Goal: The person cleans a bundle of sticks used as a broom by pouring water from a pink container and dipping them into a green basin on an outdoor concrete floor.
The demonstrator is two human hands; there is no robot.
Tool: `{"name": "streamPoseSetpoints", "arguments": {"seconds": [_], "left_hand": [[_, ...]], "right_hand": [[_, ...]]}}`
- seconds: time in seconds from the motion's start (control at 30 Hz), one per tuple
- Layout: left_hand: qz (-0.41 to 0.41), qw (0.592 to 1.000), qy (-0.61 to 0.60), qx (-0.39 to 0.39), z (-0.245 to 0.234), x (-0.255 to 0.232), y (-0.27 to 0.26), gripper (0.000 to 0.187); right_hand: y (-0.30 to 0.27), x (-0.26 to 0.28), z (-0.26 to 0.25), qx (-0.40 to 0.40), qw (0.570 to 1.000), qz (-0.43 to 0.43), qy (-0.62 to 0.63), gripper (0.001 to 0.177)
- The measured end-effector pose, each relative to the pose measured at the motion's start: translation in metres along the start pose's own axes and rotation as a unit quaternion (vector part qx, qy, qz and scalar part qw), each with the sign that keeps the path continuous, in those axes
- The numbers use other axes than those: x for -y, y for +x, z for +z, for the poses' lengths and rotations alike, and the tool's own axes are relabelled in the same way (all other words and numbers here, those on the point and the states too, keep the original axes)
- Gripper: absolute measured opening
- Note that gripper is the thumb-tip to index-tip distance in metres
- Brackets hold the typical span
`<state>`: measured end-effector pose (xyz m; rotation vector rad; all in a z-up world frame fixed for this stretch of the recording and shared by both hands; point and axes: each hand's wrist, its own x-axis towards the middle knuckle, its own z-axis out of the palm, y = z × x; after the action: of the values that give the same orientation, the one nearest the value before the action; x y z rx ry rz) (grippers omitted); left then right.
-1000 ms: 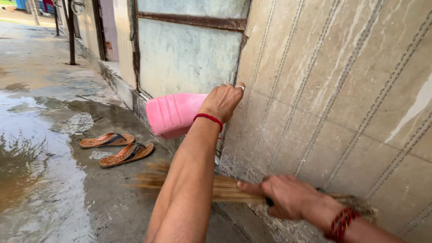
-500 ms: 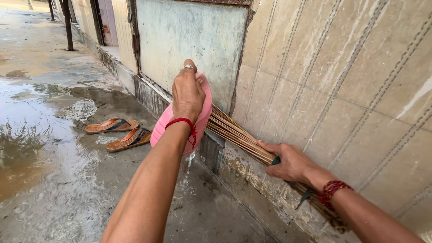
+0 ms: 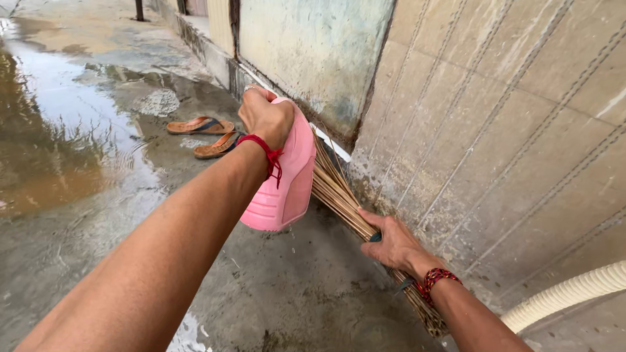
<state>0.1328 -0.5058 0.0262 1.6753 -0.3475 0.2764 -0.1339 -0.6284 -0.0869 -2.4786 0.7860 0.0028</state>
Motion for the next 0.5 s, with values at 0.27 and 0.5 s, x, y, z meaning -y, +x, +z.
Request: {"name": "streamPoseSetpoints", "arguments": {"seconds": [0.27,0.5], "left_hand": [[-0.13,0.991,0.02,0.003,-0.025,0.01,-0.024,0.021],[-0.202,0.979,-0.008,0.031,-0.067,0.019,-0.034,0.02]], "right_hand": [[-0.003,0.012,0.063,0.043,0.989,0.134,0.038,0.089],[0.017,0.003,0.098,0.057,0.972,-0.024,0.227,0.092]]}}
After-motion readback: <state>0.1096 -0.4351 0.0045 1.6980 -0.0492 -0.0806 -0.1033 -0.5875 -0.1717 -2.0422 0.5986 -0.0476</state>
